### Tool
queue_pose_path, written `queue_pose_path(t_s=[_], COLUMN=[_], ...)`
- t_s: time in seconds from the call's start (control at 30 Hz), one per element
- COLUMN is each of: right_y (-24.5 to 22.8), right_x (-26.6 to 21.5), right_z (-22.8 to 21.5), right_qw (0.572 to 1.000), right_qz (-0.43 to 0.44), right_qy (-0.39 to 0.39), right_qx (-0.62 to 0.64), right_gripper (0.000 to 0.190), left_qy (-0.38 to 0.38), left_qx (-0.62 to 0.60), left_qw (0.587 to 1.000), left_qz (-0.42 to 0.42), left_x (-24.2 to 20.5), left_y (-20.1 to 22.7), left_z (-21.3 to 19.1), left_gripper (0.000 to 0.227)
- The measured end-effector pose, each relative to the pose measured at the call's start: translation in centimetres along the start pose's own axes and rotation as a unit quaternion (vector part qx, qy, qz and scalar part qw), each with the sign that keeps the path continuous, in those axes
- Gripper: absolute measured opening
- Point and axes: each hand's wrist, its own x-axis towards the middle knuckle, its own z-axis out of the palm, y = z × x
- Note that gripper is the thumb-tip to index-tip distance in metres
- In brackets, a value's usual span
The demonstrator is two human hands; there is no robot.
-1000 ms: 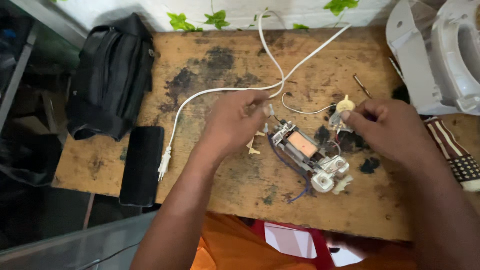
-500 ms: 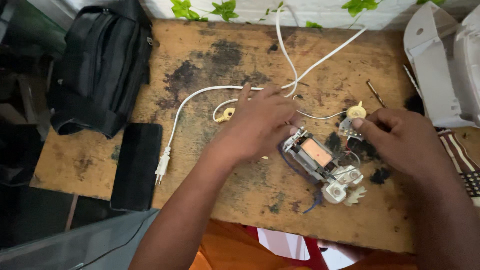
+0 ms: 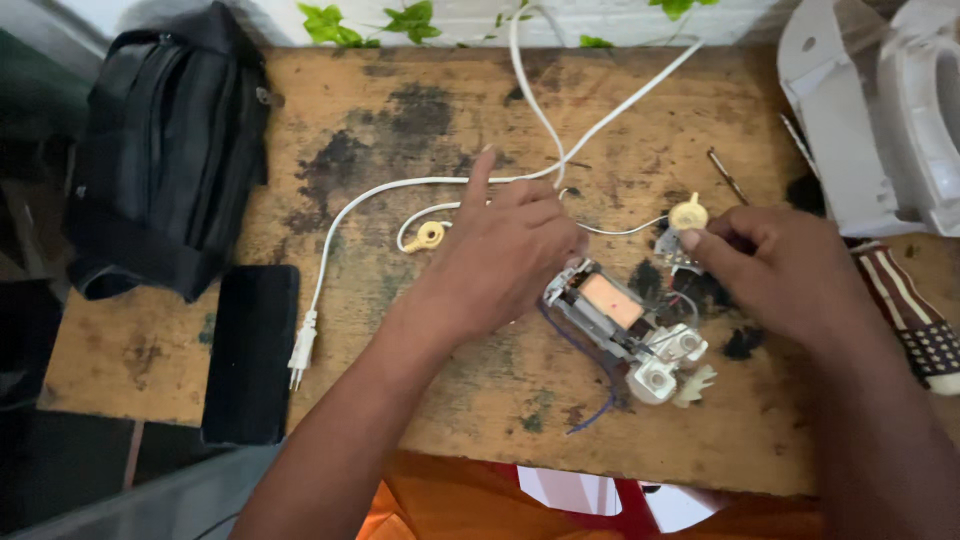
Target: The person manipulates a small yellow plastic component attached to a wire, repeatedly twisting and pulling the wire with both hands. The workspace contains a disassembled motor assembly, a power cord, and various tools on a wooden table.
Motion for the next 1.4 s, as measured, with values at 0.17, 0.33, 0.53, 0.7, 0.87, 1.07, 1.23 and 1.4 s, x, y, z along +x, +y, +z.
queue_pose_path(t_s=[0.17,0.33,0.53,0.7,0.87,1.07,1.23,1.4], right_y=[-0.3,0.6,-1.7,-0.6,-1.5,1.4,0.8,0.7], right_x=[0.1,0.4,-0.7,0.0,-0.8,0.1,0.0,-1.5], right_z=[-0.3,0.0,-1.4,-0.8,-1.4,0.1,-0.4,-2.4], right_qw=[1.000,1.000,0.996,0.999,0.998,0.993,0.998,1.000], right_qz=[0.014,-0.026,0.068,0.022,0.034,-0.036,-0.012,-0.002], right_qy=[-0.008,0.002,-0.054,-0.030,-0.037,0.008,0.004,0.021], right_qx=[-0.006,0.009,0.037,0.034,0.043,0.112,0.068,0.001], right_gripper=[0.040,0.034,0.032,0.033,0.032,0.042,0.044,0.027], left_qy=[0.059,0.054,0.043,0.083,0.072,0.052,0.004,0.087], left_qx=[-0.073,-0.150,-0.114,-0.056,-0.073,-0.123,-0.148,-0.143], left_qw=[0.994,0.985,0.992,0.994,0.994,0.991,0.989,0.985], left_qz=[0.053,0.061,0.042,0.053,0.026,0.001,-0.028,-0.043], left_x=[-0.6,-0.7,-0.7,-1.0,-1.0,-1.2,-1.0,-2.0], left_y=[-1.1,-1.2,-0.5,-0.9,-0.6,-0.9,0.5,3.8], left_z=[1.9,1.5,1.1,2.1,2.3,2.0,0.3,-1.4], left_gripper=[0.002,0.007,0.018,0.014,0.020,0.006,0.014,0.020])
